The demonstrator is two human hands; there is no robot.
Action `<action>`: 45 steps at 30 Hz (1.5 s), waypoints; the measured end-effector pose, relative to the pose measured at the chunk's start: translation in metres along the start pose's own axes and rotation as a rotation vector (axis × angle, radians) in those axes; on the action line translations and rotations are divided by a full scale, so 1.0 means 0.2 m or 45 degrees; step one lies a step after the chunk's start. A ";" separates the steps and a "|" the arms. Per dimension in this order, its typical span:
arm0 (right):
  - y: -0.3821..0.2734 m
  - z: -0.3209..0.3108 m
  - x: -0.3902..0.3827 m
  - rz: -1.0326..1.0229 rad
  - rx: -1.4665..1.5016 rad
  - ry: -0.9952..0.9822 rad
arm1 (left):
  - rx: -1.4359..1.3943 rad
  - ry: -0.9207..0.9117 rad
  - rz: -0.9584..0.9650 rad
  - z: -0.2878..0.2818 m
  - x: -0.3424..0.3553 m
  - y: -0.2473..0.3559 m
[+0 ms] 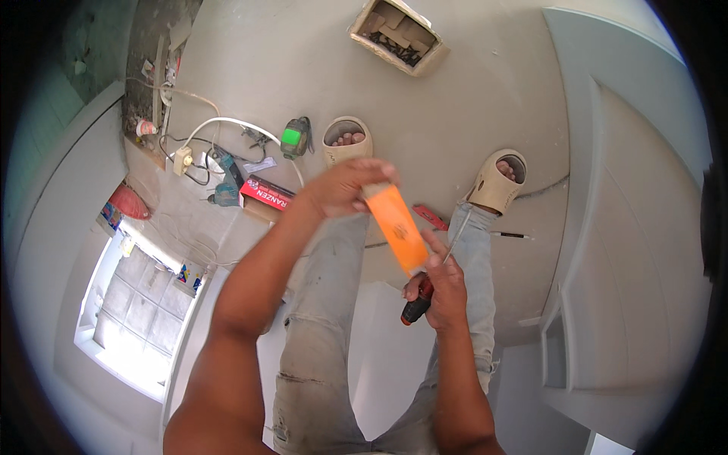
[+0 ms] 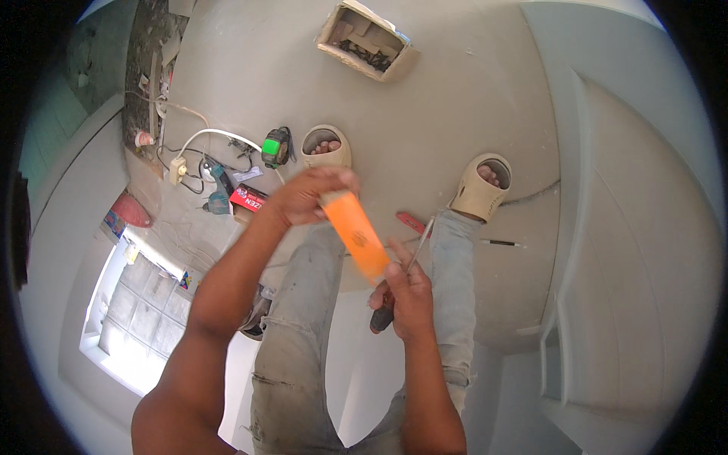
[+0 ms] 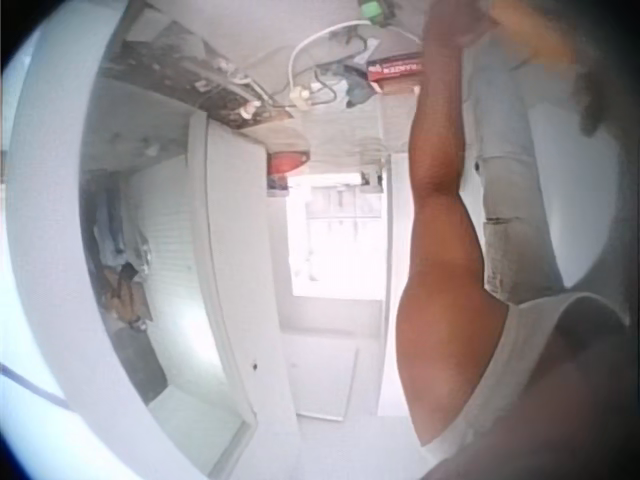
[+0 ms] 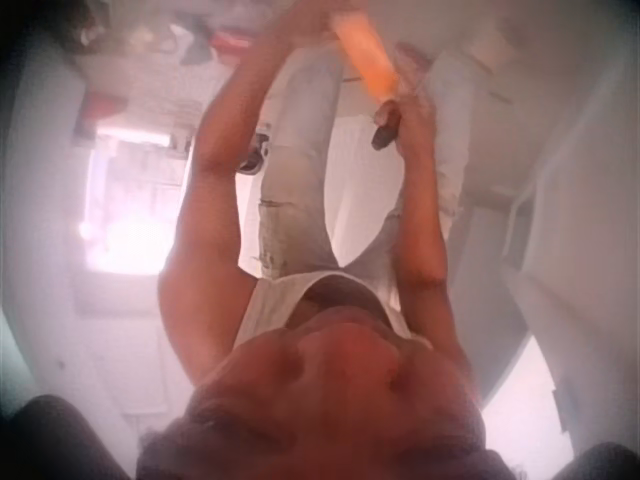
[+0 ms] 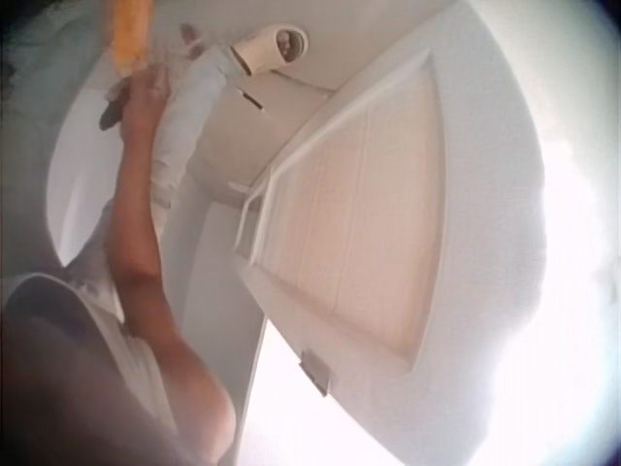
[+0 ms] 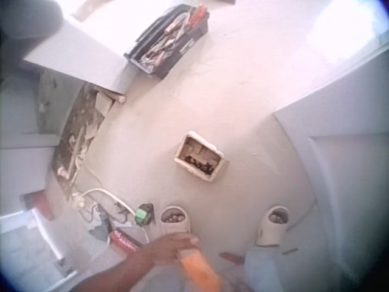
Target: The person uses a screwdriver to attach a metal hinge to a white door panel. They repeatedly insert and tighten screws into the hinge and door, occasionally retrieving additional screws from a small container on the floor. The task continues with the person adjusting the hinge position and securing it to the door.
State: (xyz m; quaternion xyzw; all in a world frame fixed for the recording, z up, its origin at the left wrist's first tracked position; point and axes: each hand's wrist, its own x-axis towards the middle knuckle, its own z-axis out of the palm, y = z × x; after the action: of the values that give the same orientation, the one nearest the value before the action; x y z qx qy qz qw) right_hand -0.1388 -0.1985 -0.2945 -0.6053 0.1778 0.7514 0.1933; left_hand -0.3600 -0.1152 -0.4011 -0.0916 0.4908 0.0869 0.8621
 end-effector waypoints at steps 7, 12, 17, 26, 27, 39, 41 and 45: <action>-0.01 -0.02 0.02 -0.007 -0.246 0.172 | -0.130 -0.052 0.051 0.04 0.22 -0.22; -0.01 -0.02 0.01 -0.015 -0.321 0.202 | 0.172 0.238 0.026 0.05 0.27 -0.30; -0.03 -0.05 -0.01 -0.016 -0.439 0.188 | 0.075 0.320 0.045 -0.06 0.26 -0.31; -0.10 -0.08 -0.11 -0.254 -0.379 0.210 | 0.425 0.337 0.359 0.06 -0.12 -0.02; -0.06 -0.12 -0.13 -0.188 -0.446 0.208 | 0.697 0.365 0.345 0.11 -0.21 -0.01; -0.22 0.25 -1.58 -0.594 -0.649 -0.028 | 0.609 -0.044 0.326 1.25 -1.30 -0.27; -0.23 0.27 -1.73 -0.733 -0.517 -0.067 | 0.641 -0.130 0.358 1.38 -1.42 -0.19; -0.21 0.29 -1.92 -0.874 -0.460 -0.094 | 0.883 -0.167 0.390 1.56 -1.65 -0.02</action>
State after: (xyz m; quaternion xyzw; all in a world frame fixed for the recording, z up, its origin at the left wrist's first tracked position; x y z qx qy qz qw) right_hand -0.0922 -0.1622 0.0911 -0.6265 -0.1774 0.6834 0.3301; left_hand -0.2664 -0.0639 0.0395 0.2857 0.4430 0.0492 0.8483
